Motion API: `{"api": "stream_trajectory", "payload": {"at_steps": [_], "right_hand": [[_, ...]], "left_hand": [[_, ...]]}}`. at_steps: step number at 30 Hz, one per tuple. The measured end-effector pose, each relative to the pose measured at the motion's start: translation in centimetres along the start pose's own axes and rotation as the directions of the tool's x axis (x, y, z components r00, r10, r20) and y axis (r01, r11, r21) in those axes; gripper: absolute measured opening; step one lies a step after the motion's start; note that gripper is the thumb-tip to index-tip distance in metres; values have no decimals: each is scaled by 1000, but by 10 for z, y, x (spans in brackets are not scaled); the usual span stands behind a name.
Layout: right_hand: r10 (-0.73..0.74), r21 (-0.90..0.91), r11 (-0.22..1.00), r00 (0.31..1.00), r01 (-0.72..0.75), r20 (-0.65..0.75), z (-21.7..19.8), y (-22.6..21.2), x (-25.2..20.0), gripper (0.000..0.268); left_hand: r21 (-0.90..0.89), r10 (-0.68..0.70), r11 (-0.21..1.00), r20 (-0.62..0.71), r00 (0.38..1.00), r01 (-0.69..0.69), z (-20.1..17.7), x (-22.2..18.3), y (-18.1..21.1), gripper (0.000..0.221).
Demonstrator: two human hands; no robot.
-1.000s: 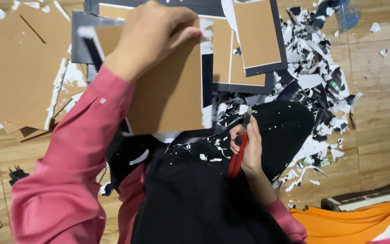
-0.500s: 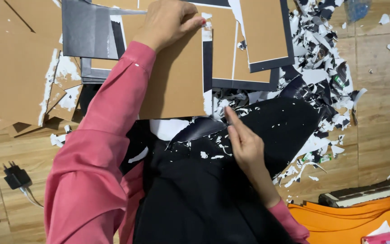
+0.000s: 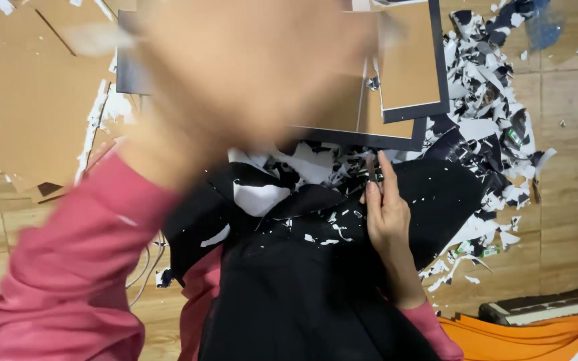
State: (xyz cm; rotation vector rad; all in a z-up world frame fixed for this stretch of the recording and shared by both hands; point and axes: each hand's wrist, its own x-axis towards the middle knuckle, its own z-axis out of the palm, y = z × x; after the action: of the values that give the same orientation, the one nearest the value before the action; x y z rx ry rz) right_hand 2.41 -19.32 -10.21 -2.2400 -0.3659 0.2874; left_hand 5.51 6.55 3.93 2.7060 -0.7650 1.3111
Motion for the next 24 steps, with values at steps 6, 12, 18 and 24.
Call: {"api": "stream_trajectory", "payload": {"at_steps": [6,12,18,24], "right_hand": [[-41,-78,996,998,37,-55,-9,8,-3,48],[43,-139,990,988,-22,149,-5,2,-8,52],[-163,-480,828,943,290,290,24,22,-11,51],[-493,-666,515,822,539,284,19,6,-3,44]], "left_hand": [[-169,74,983,18,997,-70,65,-127,86,12],[-273,-75,935,474,877,227,80,-170,71,59],[4,-534,786,507,677,618,103,-132,35,58],[252,-645,719,589,487,648,145,-130,14,64]]}}
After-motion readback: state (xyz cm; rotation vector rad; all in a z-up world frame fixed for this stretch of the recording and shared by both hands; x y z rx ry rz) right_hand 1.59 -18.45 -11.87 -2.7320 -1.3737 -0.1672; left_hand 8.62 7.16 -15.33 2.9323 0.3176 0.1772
